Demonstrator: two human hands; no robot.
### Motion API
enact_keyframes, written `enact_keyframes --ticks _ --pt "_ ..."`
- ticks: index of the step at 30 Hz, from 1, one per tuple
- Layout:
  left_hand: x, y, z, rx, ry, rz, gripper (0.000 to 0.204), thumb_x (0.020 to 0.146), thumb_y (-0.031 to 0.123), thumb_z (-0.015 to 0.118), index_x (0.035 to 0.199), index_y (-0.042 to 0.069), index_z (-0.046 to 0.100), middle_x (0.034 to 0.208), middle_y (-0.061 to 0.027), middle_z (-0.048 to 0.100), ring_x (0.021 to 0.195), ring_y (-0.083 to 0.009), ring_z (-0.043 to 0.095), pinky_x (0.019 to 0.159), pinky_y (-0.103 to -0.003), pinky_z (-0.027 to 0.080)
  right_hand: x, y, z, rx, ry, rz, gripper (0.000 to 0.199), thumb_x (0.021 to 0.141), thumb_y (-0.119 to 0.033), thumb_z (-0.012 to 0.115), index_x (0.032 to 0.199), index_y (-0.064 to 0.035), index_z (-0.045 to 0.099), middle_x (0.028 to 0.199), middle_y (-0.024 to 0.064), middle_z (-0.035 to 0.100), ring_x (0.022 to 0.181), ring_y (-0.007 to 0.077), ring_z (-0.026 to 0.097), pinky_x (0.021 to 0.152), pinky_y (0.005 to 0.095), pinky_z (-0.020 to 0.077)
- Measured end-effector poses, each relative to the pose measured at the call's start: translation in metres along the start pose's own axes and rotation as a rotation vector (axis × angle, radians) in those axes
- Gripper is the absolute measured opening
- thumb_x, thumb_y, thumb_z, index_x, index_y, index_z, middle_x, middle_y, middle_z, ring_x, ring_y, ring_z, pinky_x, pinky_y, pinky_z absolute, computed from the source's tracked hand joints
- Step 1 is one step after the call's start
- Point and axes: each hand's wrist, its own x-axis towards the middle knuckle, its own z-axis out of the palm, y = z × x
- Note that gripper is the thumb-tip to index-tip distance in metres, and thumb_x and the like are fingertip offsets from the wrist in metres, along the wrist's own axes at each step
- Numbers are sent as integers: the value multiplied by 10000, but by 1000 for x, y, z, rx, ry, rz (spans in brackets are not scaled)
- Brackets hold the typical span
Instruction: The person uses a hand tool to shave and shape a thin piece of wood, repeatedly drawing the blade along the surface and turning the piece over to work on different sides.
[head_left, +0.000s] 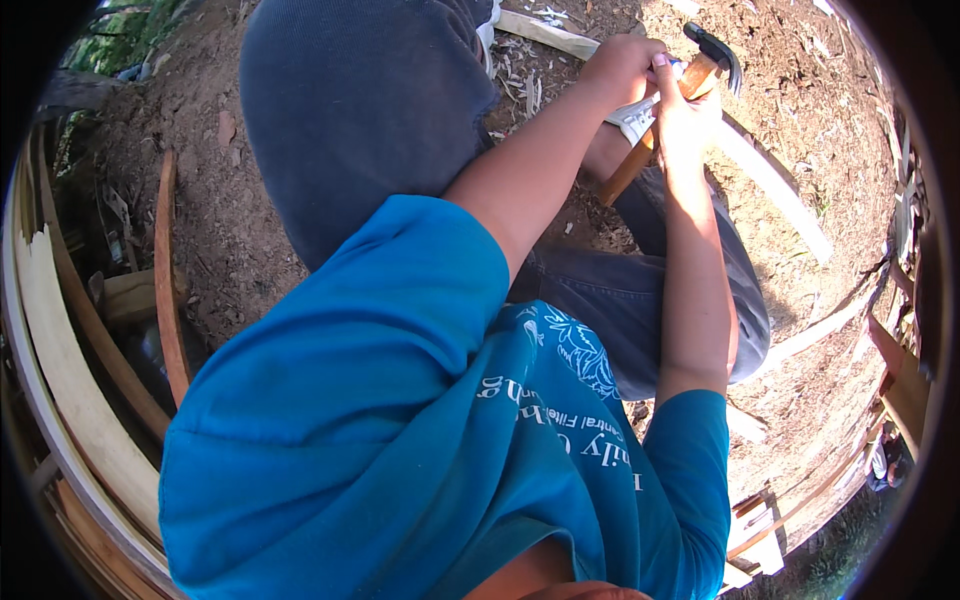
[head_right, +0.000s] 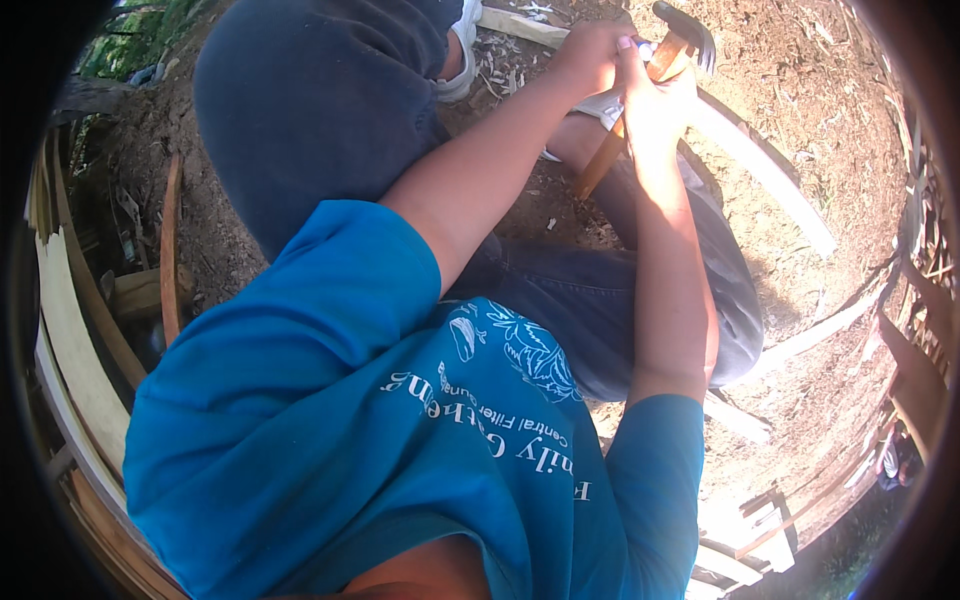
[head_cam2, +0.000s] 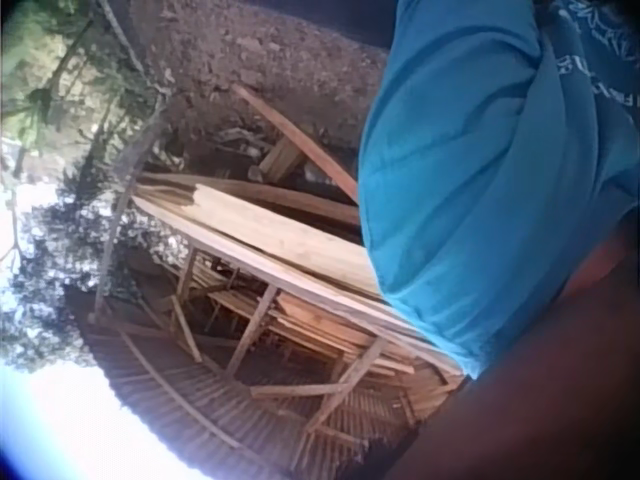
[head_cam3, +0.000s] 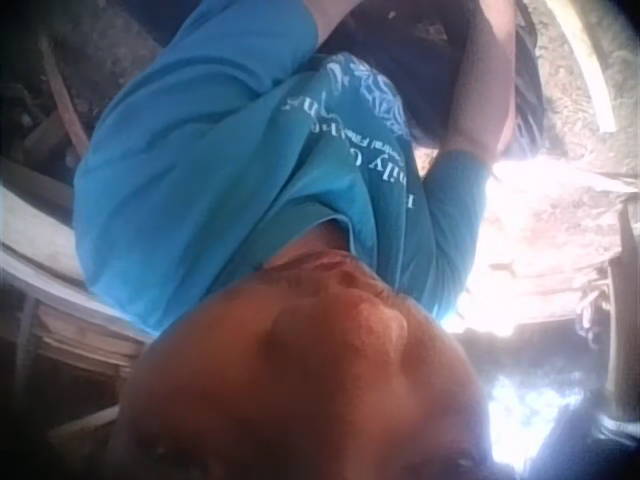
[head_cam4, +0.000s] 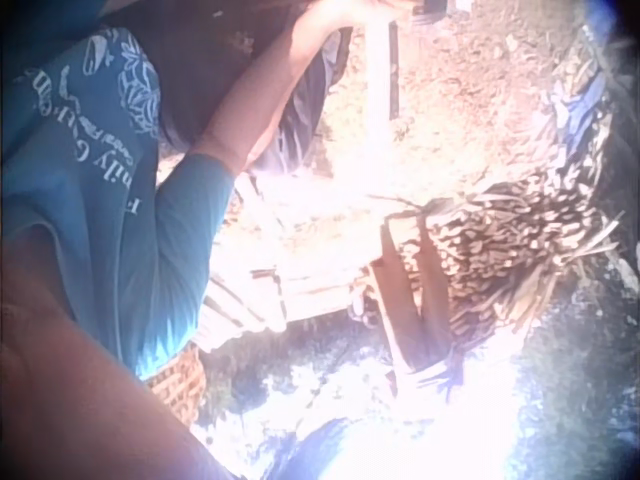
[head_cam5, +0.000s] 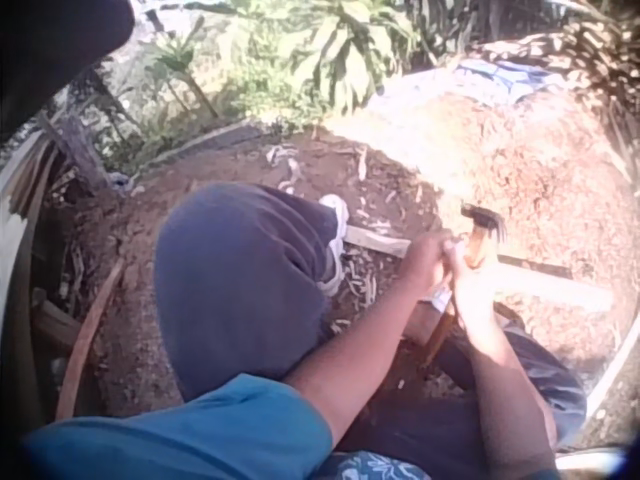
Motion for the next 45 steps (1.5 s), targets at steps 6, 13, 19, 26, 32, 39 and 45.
enact_keyframes --ticks 6,13,19,26,32,39,45 --pt "10 -7 -4 19 4 -32 147 777 101 738 913 101 683 918 -137 674 922 -391 670 775 -487 557 10 4 5 -110 -4 -98 156 907 -111 780 976 3 699 767 42 704 624 76 606 592 248 487" --pt "12 -13 -3 -20 43 2 157 743 48 763 867 74 670 862 -154 680 866 -396 671 736 -481 552 16 7 7 -117 -21 -140 176 900 -116 787 990 6 698 849 86 740 763 112 682 714 261 537" --pt "19 -14 3 -68 1 -120 169 743 108 798 887 74 717 848 -175 702 820 -381 690 726 -460 549 19 2 2 -111 -22 -86 230 977 -257 732 1020 -34 693 837 79 760 547 67 597 474 212 434" --pt "25 -11 2 -87 97 -72 164 759 190 797 793 72 688 768 -152 675 785 -365 680 700 -460 529 -5 -58 -21 -93 90 84 311 1059 -348 590 1085 -38 594 856 104 726 553 98 619 466 228 459" --pt "22 -18 20 -77 109 -95 140 757 191 775 806 88 695 783 -145 676 827 -369 678 742 -475 538 -36 -51 -40 -182 -80 238 215 1070 -280 597 958 -112 523 729 -6 535 514 58 466 447 226 387" --pt "22 -27 29 -10 138 -41 96 775 200 737 798 110 713 793 -145 683 824 -373 678 740 -478 542 -37 -31 -29 -133 -67 220 212 1065 -252 602 951 -101 505 701 -18 484 503 61 438 437 227 366" --pt "25 -29 30 -17 106 -67 98 770 212 744 776 119 713 786 -148 679 814 -374 679 734 -479 539 -34 -28 -29 23 -33 202 183 1070 -224 590 984 -89 502 676 -25 478 477 53 421 416 232 359"
